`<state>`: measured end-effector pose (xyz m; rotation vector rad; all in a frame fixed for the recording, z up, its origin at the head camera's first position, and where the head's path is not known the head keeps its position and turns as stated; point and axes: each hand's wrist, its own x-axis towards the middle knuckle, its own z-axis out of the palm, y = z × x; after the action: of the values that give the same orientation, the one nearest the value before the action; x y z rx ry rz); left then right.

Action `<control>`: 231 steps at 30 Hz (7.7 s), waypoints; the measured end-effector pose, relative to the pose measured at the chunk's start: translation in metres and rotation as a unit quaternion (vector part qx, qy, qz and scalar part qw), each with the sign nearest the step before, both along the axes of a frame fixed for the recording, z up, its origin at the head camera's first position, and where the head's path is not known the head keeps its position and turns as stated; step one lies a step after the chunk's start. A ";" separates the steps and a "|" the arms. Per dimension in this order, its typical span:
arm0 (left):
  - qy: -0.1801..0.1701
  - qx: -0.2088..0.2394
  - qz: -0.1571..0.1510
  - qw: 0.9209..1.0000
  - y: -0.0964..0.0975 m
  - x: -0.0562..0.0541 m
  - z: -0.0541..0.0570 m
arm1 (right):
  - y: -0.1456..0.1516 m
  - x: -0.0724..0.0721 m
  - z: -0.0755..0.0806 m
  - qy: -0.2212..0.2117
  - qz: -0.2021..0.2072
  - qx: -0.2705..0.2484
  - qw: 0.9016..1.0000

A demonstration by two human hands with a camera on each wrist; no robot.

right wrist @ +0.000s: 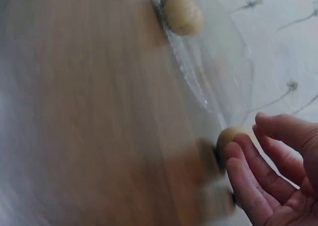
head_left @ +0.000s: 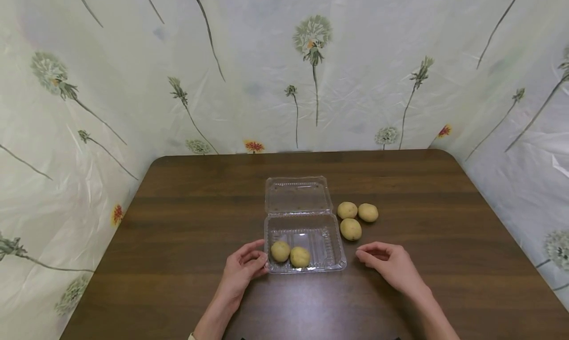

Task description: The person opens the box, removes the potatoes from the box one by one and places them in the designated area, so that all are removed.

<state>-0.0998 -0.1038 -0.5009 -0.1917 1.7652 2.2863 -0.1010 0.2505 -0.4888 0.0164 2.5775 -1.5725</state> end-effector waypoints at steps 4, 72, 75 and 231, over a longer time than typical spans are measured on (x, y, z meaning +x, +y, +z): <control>0.001 0.002 -0.001 1.000 0.000 0.000 0.000 | -0.006 0.004 -0.001 -0.005 0.004 -0.006 1.000; -0.002 -0.003 0.002 1.000 0.000 0.000 0.000 | -0.095 -0.022 0.027 0.101 0.206 0.045 0.972; -0.002 -0.003 0.002 1.000 0.000 0.000 0.001 | -0.098 -0.023 0.027 0.102 0.210 0.055 0.971; -0.010 0.000 0.003 1.000 0.001 0.001 0.003 | -0.098 -0.022 0.021 0.072 0.154 -0.098 0.980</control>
<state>-0.0989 -0.1032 -0.4979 -0.2189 1.7576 2.2807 -0.1231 0.1523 -0.4677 -0.5079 2.3635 -1.7481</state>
